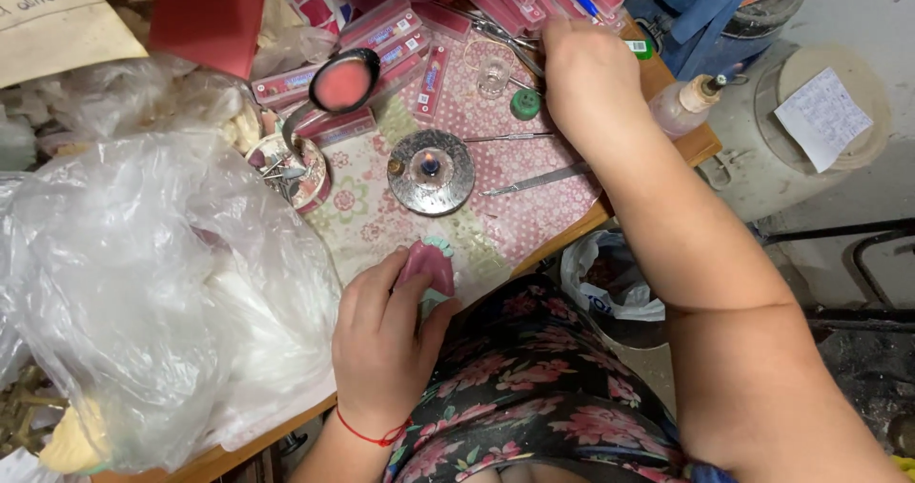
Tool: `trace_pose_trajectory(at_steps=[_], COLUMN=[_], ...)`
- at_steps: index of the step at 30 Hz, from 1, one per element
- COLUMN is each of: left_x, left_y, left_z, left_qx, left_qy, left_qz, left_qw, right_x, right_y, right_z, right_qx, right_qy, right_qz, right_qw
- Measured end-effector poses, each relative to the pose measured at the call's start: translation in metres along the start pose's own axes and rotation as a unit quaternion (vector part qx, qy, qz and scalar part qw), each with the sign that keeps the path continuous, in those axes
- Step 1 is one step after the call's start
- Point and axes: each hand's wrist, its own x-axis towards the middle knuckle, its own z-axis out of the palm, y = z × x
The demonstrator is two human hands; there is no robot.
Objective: Shaping a dental prosthetic model using a carving tool and applying adhesive to components
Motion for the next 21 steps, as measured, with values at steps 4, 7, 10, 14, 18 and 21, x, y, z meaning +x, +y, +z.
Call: trace_pose_trajectory(at_steps=[4, 7, 10, 14, 18, 21], left_x=[0.000, -0.002, -0.001, -0.001, -0.002, -0.001], left_y=[-0.002, -0.004, -0.005, -0.006, -0.008, -0.006], left_z=[0.000, 0.001, 0.002, 0.002, 0.002, 0.000], left_qx=[-0.019, -0.015, -0.029, -0.008, -0.007, -0.015], left_qy=[-0.012, -0.010, -0.001, 0.009, -0.002, -0.011], left_qz=[-0.005, -0.011, 0.007, 0.023, 0.037, 0.025], left_qw=[1.000, 1.000, 1.000, 1.000, 0.999, 1.000], right_x=[0.015, 0.019, 0.019, 0.009, -0.009, -0.048], right_y=[0.018, 0.020, 0.024, 0.011, 0.002, -0.037], right_z=[0.044, 0.045, 0.046, 0.010, -0.044, -0.082], right_qx=[-0.094, -0.096, -0.126, -0.126, -0.045, 0.405], right_qy=[0.022, -0.037, -0.010, 0.022, 0.048, 0.239], right_qz=[-0.001, 0.028, -0.003, -0.040, -0.025, -0.018], right_qw=[0.995, 0.994, 0.992, 0.991, 0.998, 0.882])
